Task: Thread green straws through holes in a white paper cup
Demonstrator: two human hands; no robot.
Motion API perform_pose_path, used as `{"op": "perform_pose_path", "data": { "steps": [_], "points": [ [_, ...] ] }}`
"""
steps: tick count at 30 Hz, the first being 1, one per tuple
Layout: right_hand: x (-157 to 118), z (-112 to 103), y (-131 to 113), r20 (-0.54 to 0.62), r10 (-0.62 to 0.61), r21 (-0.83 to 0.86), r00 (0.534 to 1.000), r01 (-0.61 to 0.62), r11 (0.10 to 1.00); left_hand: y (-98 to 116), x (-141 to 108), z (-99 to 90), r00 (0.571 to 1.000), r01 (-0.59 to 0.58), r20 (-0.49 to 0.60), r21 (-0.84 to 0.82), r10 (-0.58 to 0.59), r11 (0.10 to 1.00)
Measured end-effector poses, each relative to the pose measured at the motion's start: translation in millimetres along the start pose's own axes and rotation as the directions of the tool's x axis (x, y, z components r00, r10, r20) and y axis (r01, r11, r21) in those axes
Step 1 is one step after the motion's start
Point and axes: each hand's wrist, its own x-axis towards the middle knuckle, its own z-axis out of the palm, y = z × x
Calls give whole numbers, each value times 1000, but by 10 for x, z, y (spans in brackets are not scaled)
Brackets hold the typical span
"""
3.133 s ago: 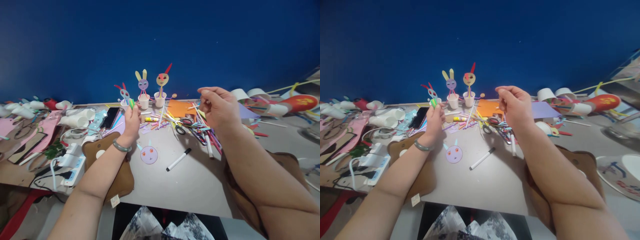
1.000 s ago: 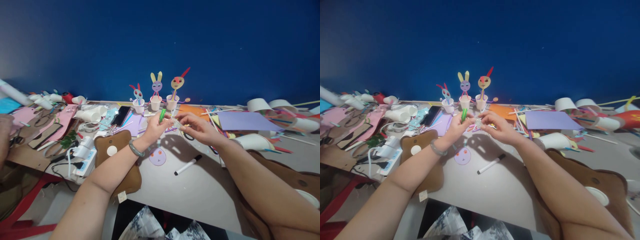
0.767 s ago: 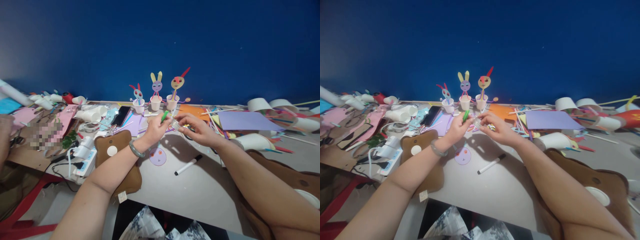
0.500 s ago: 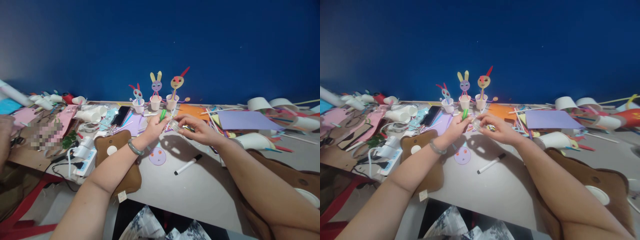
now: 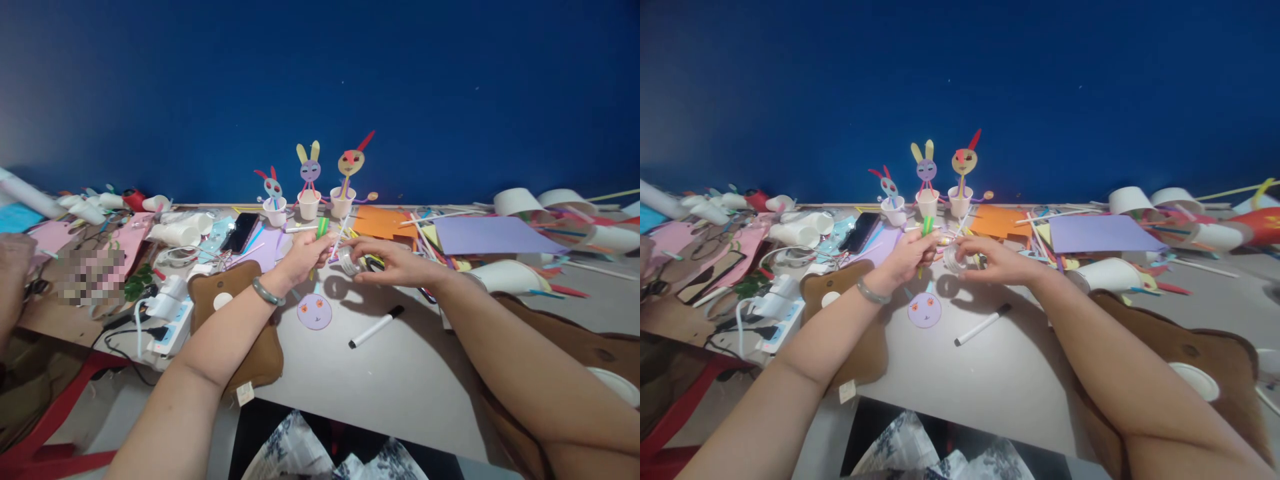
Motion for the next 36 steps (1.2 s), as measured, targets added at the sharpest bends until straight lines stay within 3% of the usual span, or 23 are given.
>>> {"op": "perform_pose_path", "data": {
  "steps": [5,8,10,12,14,16,24,28,32,34,36],
  "points": [
    [27,17,-31,-95,48,-90,994,-57,994,-38,-7,-1,998,-52,54,143,45,988],
    [1,-73,-26,-227,191,-174,955,-232,957,-40,15,-17,992,-124,41,289,117,949],
    [-16,-139,-17,-279,345,-313,896,-424,850,-37,32,-27,983,-185,59,368,175,911],
    [-19,-176,1,-269,481,-493,834,-548,676,-31,41,-31,972,-236,107,408,211,882],
    [-7,-172,34,-240,571,-617,785,-578,534,-22,39,-32,965,-260,152,421,215,869],
    [14,-139,83,-214,616,-666,758,-574,476,-13,28,-36,966,-253,167,428,199,868],
    [61,-85,196,-181,591,-675,786,-537,506,20,19,-121,991,-79,132,376,31,923],
    [24,-202,119,-218,575,-645,788,-559,522,68,32,-169,990,-51,144,338,2,940],
    [-60,-379,8,-234,604,-572,762,-610,548,109,29,-210,992,-53,124,349,10,936],
    [-103,-443,-20,-300,564,-480,769,-633,608,115,27,-221,994,-49,112,365,8,930],
    [-133,-472,-5,-397,502,-296,769,-625,723,117,22,-225,994,-42,113,381,-2,924]
  ]
}}
